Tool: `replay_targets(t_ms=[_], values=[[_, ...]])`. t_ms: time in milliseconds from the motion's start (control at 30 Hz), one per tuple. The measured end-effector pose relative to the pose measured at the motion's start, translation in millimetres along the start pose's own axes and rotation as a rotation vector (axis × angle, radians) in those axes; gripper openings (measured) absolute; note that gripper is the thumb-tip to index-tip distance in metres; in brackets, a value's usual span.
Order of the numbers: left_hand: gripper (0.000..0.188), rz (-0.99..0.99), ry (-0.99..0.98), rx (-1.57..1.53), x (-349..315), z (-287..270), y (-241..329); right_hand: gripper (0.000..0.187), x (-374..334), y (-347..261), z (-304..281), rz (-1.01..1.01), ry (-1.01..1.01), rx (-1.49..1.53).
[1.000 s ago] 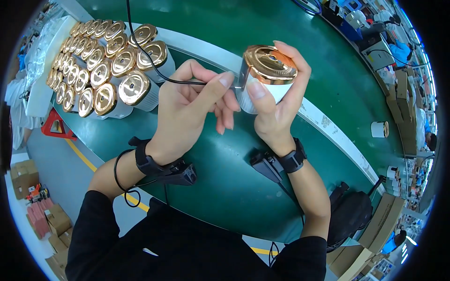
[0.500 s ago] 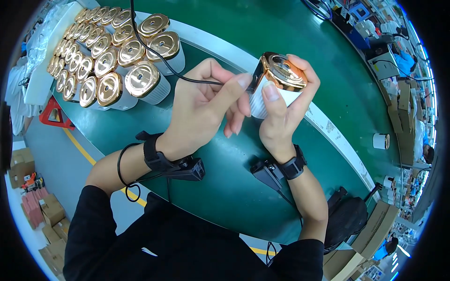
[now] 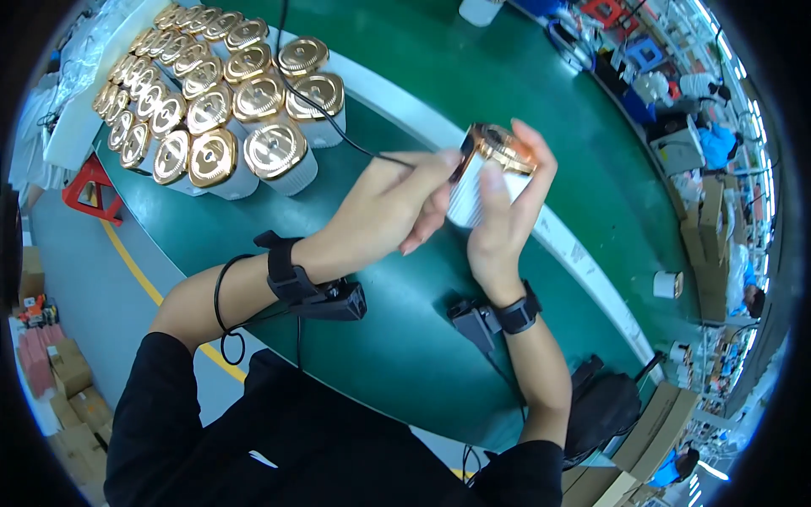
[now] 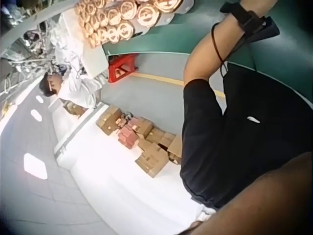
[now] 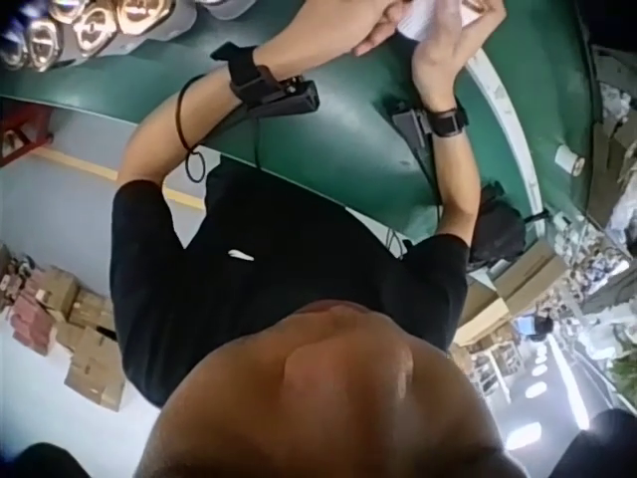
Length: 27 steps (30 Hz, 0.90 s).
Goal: The person picks up a humidifier, inserts a cable into its side port, and places it back on the conveyor belt, repeating this process for several units.
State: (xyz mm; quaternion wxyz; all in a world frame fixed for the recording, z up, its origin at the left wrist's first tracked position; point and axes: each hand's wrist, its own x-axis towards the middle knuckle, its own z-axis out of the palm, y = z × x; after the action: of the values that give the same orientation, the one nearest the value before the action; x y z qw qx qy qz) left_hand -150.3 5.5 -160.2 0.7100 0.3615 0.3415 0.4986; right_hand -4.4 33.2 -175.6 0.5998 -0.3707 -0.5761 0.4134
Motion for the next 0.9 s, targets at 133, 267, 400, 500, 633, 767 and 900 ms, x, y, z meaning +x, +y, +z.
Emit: replay_targets(t_ms=[133,267,400,500,633,767,900], values=[[0.042,0.027,0.046,-0.077,-7,-3,-3,0.048,12,0,-12,-0.348,-0.088,-0.439],[0.041,0.091,0.123,-0.127,-13,-17,15,0.048,67,8,-86,-0.091,0.242,-0.437],[0.04,0.042,0.103,-0.237,-7,-16,32,0.044,87,23,-175,0.015,0.163,-0.85],[0.038,-0.034,0.093,-0.262,-11,-19,36,0.043,103,11,-158,0.169,-0.032,-1.383],[0.036,-0.082,0.088,-0.302,-7,-25,44,0.055,156,34,-42,-0.395,-0.027,-1.254],[0.035,-0.088,0.082,-0.307,4,-11,55,0.076,268,105,5,-0.092,0.163,-0.749],[0.034,-0.033,0.117,-0.369,2,-22,57,0.069,283,127,28,0.103,0.147,-0.239]])
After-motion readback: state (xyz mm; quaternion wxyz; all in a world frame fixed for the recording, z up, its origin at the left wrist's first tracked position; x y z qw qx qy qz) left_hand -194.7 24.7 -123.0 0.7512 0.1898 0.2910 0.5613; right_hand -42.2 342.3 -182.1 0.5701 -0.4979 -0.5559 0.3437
